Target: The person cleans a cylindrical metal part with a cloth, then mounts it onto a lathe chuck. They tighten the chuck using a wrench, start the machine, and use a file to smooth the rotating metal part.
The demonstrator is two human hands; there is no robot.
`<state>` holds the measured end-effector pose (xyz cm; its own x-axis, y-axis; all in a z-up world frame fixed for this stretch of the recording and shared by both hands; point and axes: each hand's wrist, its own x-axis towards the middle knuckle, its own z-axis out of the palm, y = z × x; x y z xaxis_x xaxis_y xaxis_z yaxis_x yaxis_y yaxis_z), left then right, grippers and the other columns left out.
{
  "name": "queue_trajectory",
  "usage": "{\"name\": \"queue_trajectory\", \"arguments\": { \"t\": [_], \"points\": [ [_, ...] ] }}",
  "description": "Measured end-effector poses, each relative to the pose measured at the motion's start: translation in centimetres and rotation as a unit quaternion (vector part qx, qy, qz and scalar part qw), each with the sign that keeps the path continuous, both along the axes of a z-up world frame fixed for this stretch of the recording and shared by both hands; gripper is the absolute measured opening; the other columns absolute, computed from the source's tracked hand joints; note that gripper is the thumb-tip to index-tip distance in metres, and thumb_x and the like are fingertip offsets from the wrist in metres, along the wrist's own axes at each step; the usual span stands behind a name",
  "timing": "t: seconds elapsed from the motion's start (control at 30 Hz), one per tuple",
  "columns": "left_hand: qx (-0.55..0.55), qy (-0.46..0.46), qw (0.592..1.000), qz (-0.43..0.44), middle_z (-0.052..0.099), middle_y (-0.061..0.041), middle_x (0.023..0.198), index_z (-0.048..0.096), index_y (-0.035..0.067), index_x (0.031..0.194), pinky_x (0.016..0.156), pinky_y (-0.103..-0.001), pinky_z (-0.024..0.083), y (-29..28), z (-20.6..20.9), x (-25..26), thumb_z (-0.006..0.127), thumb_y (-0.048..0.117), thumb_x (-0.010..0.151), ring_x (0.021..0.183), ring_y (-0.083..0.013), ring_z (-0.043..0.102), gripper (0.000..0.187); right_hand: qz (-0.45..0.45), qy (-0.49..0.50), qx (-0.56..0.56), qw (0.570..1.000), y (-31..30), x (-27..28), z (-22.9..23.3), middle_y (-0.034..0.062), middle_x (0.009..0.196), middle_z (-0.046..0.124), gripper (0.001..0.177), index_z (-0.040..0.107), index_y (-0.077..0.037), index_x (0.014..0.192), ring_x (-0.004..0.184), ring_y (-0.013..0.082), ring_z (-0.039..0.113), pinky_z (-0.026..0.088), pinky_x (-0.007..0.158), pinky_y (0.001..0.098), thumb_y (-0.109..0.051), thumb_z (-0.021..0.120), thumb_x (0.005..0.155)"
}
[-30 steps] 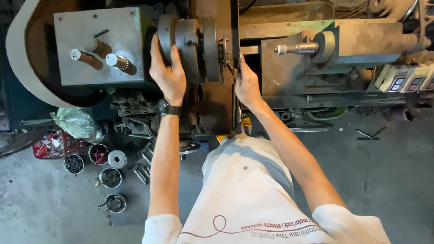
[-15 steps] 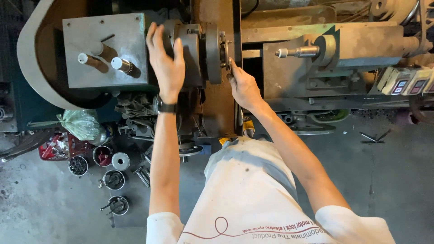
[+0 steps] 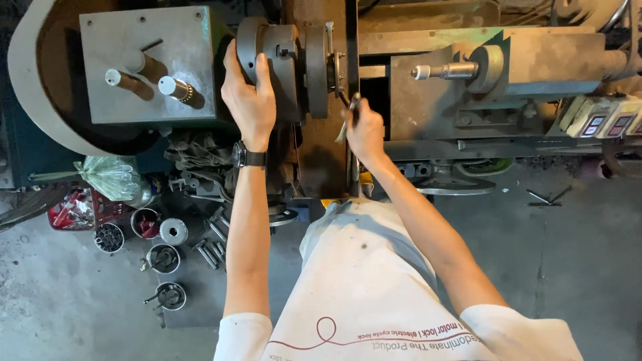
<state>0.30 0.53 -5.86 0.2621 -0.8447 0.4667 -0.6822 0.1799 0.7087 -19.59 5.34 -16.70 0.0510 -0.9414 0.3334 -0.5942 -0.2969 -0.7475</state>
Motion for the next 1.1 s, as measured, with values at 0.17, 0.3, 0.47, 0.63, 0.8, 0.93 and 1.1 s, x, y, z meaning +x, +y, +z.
{"name": "queue_trajectory", "arguments": {
  "t": [0.17, 0.3, 0.47, 0.63, 0.8, 0.93, 1.1],
  "points": [
    [0.018, 0.021, 1.000, 0.004, 0.054, -0.019, 0.125, 0.041, 0.000, 0.127, 0.099, -0.038, 0.047, 0.1, 0.1, 0.0, 0.051, 0.028, 0.096, 0.118, -0.0334, 0.053, 0.043, 0.021, -0.013, 0.457, 0.889, 3.2, 3.0, -1.1, 0.0152, 0.078, 0.065, 0.015, 0.058, -0.002, 0.091, 0.055, 0.0214, 0.066, 0.056, 0.053, 0.0323, -0.016, 0.056, 0.089],
    [0.016, 0.034, 0.999, -0.002, 0.057, -0.017, 0.121, 0.041, 0.002, 0.126, 0.092, -0.036, 0.052, 0.0, 0.2, 0.1, 0.051, 0.029, 0.096, 0.111, -0.0319, 0.059, 0.042, 0.061, 0.134, 0.399, 0.905, 2.6, 2.2, -2.2, 0.0154, 0.078, 0.066, 0.014, 0.058, 0.000, 0.094, 0.064, 0.0255, 0.068, 0.059, 0.060, 0.0322, -0.013, 0.052, 0.092],
    [-0.025, 0.038, 0.999, -0.015, 0.059, -0.013, 0.119, 0.041, 0.006, 0.126, 0.090, -0.034, 0.055, 0.0, -0.8, 0.4, 0.054, 0.025, 0.097, 0.107, -0.0283, 0.063, 0.037, 0.095, 0.385, 0.028, 0.918, 1.1, 0.2, -7.9, 0.0123, 0.069, 0.053, 0.016, 0.053, -0.003, 0.079, 0.055, 0.0298, 0.053, 0.040, 0.040, 0.0395, -0.016, 0.061, 0.072],
    [-0.027, 0.036, 0.999, -0.025, 0.056, -0.013, 0.123, 0.040, 0.008, 0.128, 0.094, -0.037, 0.053, 0.1, -1.3, 0.9, 0.051, 0.030, 0.098, 0.114, -0.0304, 0.059, 0.039, 0.128, 0.417, 0.172, 0.883, 0.7, 1.0, -7.8, 0.0204, 0.092, 0.051, 0.025, 0.053, -0.001, 0.097, 0.055, 0.0312, 0.057, 0.044, 0.043, 0.0402, -0.015, 0.058, 0.077],
    [0.000, -0.015, 0.999, -0.049, 0.061, -0.016, 0.109, 0.036, 0.007, 0.125, 0.077, -0.037, 0.056, -1.0, 1.0, 0.6, 0.046, 0.028, 0.099, 0.096, -0.0316, 0.065, 0.035, 0.139, 0.215, 0.294, 0.921, 1.3, -0.6, 2.2, 0.0213, 0.097, 0.047, 0.031, 0.050, 0.004, 0.102, 0.073, 0.0463, 0.058, 0.049, 0.062, 0.0527, -0.019, 0.061, 0.084],
    [0.261, -0.141, 0.955, 0.023, 0.061, -0.025, 0.098, 0.051, 0.000, 0.104, 0.075, -0.051, 0.044, -6.9, 1.1, 0.8, 0.048, 0.036, 0.087, 0.089, -0.0450, 0.057, 0.040, 0.160, -0.061, 0.334, 0.927, 4.7, -3.0, 2.7, 0.0060, 0.085, 0.063, 0.015, 0.063, -0.009, 0.088, 0.074, 0.0150, 0.058, 0.047, 0.068, 0.0270, -0.013, 0.070, 0.076],
    [0.456, -0.218, 0.862, 0.038, 0.056, -0.027, 0.107, 0.055, -0.006, 0.105, 0.080, -0.047, 0.045, -12.5, 0.8, 0.6, 0.047, 0.041, 0.079, 0.095, -0.0454, 0.054, 0.054, 0.158, -0.132, 0.318, 0.926, 9.0, -4.4, -2.2, 0.0082, 0.088, 0.059, 0.023, 0.066, -0.006, 0.095, 0.079, 0.0206, 0.059, 0.046, 0.075, 0.0294, -0.010, 0.071, 0.073]
  ]
}}
